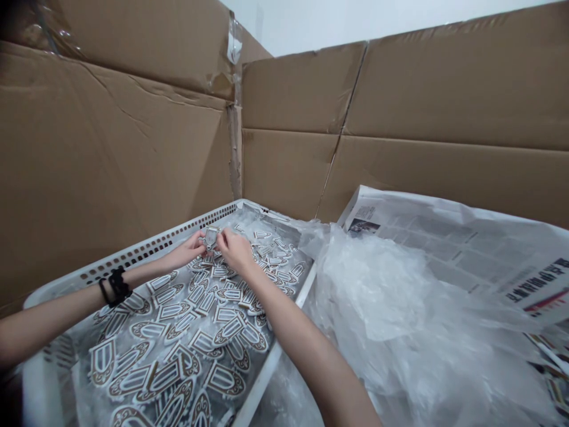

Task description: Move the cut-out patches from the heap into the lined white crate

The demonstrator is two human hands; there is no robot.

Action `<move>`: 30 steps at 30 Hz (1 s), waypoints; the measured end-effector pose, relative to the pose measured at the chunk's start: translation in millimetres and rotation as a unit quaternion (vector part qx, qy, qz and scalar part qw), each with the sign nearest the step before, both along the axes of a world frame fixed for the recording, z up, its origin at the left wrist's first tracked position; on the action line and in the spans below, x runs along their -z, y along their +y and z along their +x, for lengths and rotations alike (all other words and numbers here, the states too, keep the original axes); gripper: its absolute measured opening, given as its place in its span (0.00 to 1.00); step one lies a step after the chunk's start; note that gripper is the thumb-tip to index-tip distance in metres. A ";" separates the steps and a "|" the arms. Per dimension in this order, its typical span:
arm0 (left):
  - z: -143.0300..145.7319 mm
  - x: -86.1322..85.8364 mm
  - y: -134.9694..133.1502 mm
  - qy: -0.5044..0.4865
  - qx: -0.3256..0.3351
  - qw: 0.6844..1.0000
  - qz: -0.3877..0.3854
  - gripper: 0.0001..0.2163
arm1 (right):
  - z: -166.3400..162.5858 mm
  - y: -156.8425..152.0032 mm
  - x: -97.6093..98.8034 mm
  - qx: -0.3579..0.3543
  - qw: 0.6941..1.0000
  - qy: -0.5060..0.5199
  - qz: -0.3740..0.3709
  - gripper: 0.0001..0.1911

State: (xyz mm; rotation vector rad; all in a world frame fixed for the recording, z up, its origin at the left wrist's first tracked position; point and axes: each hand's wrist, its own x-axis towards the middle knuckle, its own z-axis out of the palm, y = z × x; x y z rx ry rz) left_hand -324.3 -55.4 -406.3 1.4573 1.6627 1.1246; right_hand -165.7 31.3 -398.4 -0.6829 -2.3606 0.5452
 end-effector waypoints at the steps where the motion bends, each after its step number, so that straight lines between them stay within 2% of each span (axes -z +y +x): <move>1: 0.3 -0.6 -0.4 0.004 0.006 1.000 -0.001 0.14 | 0.3 0.8 0.2 0.004 1.000 0.010 -0.011 0.11; 10: 3.1 1.9 -0.6 -0.037 0.063 0.997 -0.020 0.17 | -4.1 10.3 10.1 -0.027 0.997 0.057 -0.041 0.12; 20: 13.8 -14.2 -8.9 -0.042 0.077 0.995 -0.039 0.25 | -8.3 14.0 14.2 -0.033 0.996 0.047 -0.066 0.11; 25: 9.7 -12.4 -6.3 -0.007 0.058 0.998 -0.031 0.19 | -8.4 13.2 14.0 -0.044 0.996 0.048 -0.067 0.11; 30: 0.9 -2.7 0.9 0.006 0.085 0.996 -0.029 0.15 | -7.0 11.4 13.5 -0.072 0.994 0.045 -0.064 0.11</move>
